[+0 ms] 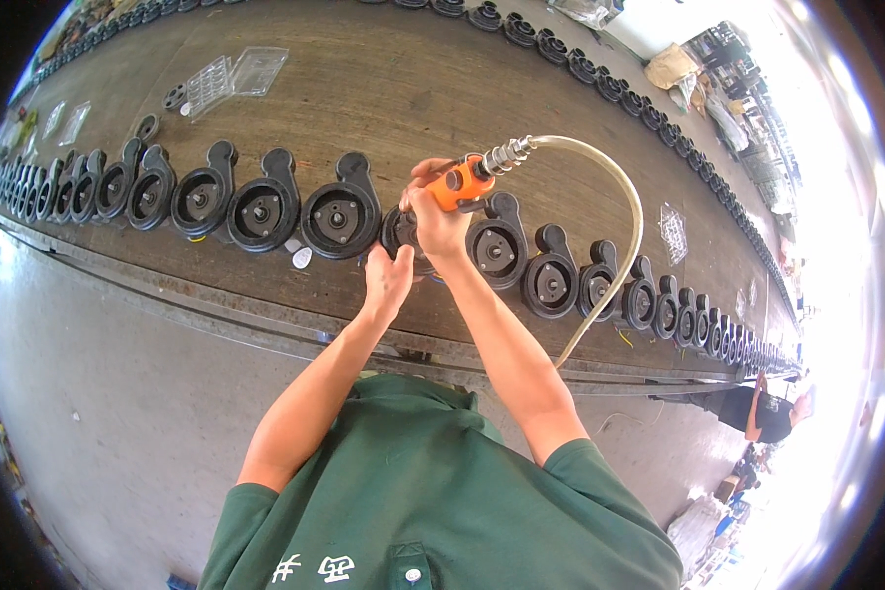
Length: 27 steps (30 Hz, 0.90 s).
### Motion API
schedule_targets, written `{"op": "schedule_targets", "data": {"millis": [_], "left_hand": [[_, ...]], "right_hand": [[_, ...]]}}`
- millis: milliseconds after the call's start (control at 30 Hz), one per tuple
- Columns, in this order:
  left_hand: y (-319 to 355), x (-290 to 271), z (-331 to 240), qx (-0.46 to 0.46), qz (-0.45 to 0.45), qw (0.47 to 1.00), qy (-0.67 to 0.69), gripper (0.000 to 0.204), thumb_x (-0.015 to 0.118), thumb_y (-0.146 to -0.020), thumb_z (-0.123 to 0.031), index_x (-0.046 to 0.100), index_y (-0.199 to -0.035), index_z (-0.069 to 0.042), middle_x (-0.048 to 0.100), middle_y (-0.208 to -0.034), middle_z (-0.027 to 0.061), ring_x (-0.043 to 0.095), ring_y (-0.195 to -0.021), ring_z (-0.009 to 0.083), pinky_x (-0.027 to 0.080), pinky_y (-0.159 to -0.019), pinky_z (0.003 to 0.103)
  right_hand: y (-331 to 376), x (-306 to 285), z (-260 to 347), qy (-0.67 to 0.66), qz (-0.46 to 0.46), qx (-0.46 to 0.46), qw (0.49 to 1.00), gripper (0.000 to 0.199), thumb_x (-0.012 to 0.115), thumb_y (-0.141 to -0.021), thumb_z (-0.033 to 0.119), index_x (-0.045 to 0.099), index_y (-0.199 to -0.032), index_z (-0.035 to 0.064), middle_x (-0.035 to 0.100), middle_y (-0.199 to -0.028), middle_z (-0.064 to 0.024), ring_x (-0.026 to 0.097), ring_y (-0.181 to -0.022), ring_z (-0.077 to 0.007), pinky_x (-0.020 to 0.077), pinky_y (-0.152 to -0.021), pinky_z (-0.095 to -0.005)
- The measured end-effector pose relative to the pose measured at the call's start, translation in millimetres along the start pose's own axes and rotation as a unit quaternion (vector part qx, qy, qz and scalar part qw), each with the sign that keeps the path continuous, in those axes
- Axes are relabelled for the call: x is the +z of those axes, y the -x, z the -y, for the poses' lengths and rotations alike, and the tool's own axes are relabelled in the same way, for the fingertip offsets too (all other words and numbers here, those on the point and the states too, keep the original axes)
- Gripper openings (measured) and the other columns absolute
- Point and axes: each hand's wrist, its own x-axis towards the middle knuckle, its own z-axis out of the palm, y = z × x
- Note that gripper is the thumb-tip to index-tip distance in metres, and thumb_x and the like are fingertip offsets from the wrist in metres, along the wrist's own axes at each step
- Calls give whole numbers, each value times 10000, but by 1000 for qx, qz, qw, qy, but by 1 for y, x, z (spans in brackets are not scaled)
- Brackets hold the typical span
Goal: The person assembles components into mechanical housings using an orange pneumatic screwdriver. The person aligns the components by hand and fastens them by applying the tool to specific points on the housings.
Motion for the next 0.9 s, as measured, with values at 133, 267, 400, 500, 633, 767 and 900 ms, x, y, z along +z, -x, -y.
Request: {"op": "schedule_targets", "data": {"millis": [133, 267, 400, 500, 633, 767, 900], "left_hand": [[-2, -2, 3, 17, 4, 999, -47, 416, 597, -853, -113, 537, -1180, 137, 688, -968, 204, 704, -882, 253, 574, -712, 358], [1, -2, -7, -14, 6, 999, -39, 433, 604, -850, -130, 536, -1177, 145, 688, -975, 239, 698, -922, 300, 547, -833, 392], [4, -6, -16, 6, 0, 1000, -19, 452, 622, -860, -151, 531, -1177, 157, 684, -978, 265, 699, -930, 333, 545, -836, 402], [4, -7, -17, -8, 2, 997, -78, 473, 639, -868, -173, 532, -1199, 149, 685, -999, 281, 701, -962, 365, 546, -840, 412], [4, -5, -19, -60, 5, 997, -38, 477, 645, -873, -185, 541, -1225, 119, 686, -1039, 297, 696, -1006, 383, 541, -860, 421], [6, -5, -20, -60, 1, 998, -23, 493, 642, -880, -206, 539, -1247, 106, 688, -1059, 288, 696, -1007, 383, 539, -872, 423], [7, -7, -22, -70, 15, 997, -32, 508, 644, -883, -227, 538, -1252, 106, 692, -1062, 274, 694, -1001, 387, 535, -891, 418]], "right_hand": [[-1, 0, -1, -1, -3, 7, 1000, 207, 505, -856, -12, 526, -1061, -8, 572, -747, -68, 560, -655, -164, 510, -655, -337], [-1, -3, -2, 3, -9, 6, 1000, 202, 505, -854, -15, 527, -1054, -6, 572, -746, -68, 561, -656, -166, 507, -650, -336], [1, 0, -2, 28, 8, 7, 1000, 200, 516, -847, -22, 528, -1046, -2, 571, -753, -63, 561, -662, -162, 505, -652, -332], [1, -1, -6, 14, 34, 5, 999, 205, 575, -837, -48, 543, -1034, -5, 595, -795, -62, 597, -670, -141, 524, -622, -297], [0, -1, -16, -9, 34, 0, 999, 216, 620, -816, -57, 560, -1019, -10, 615, -832, -63, 619, -674, -124, 531, -594, -273], [0, -4, -14, 21, 48, -3, 999, 219, 617, -810, -56, 574, -1021, -15, 622, -824, -67, 619, -658, -124, 526, -587, -270], [3, -6, -18, 18, 51, 9, 998, 211, 621, -794, -65, 580, -994, -10, 627, -808, -62, 615, -648, -124, 523, -588, -271]]}}
